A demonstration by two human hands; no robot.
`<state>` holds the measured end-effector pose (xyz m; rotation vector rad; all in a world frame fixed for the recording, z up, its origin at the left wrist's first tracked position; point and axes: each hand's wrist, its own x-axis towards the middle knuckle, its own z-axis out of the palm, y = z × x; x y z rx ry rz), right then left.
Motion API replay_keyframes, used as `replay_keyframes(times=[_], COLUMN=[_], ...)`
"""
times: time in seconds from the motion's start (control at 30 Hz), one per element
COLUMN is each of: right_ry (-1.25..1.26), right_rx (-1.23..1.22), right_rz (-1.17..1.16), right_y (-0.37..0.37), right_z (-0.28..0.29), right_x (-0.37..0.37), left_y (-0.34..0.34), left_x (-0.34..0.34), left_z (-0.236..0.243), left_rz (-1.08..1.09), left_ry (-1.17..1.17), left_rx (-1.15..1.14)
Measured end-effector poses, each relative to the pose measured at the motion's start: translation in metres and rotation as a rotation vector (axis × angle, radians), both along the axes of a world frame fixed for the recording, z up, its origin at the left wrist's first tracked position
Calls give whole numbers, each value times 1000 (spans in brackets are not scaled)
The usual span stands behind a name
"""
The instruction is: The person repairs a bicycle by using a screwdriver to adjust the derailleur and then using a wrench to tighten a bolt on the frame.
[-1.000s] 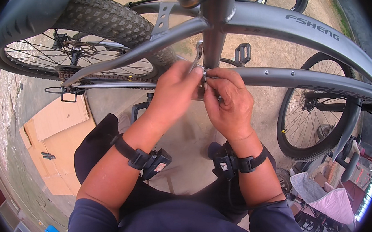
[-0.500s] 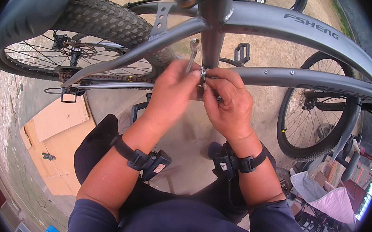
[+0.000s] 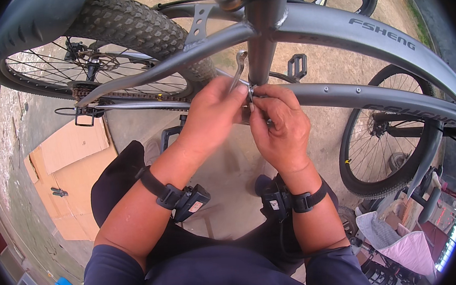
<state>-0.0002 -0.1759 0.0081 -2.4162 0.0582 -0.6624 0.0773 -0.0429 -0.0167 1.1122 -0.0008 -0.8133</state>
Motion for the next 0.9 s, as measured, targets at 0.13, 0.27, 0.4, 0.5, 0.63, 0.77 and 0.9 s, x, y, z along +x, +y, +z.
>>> replay_keyframes(times=[0.13,0.27,0.4,0.5,0.63,0.77,0.9], right_ry=[8,17,4,11,40,56,41], right_rx=[11,40,89,185,233,270,287], right_rz=[-12,-21,-42,-77,-106,-113,-78], right_y=[0,1,4,7,8,9,7], right_z=[-1,-2,-3,-9,-9,-7,-8], right_x=[0,0,-2,-4,-4,-3,-2], left_y=[0,-3,-1,0,0,1,0], left_x=[-1,-1,0,0,0,0,0], left_z=[-1,0,1,1,1,2,3], left_rz=[7,36,10,1,-1,-11,-5], left_ry=[-7,-5,-14,-21,-21,-15,-6], left_rx=[-1,9,15,22,8,-8,-10])
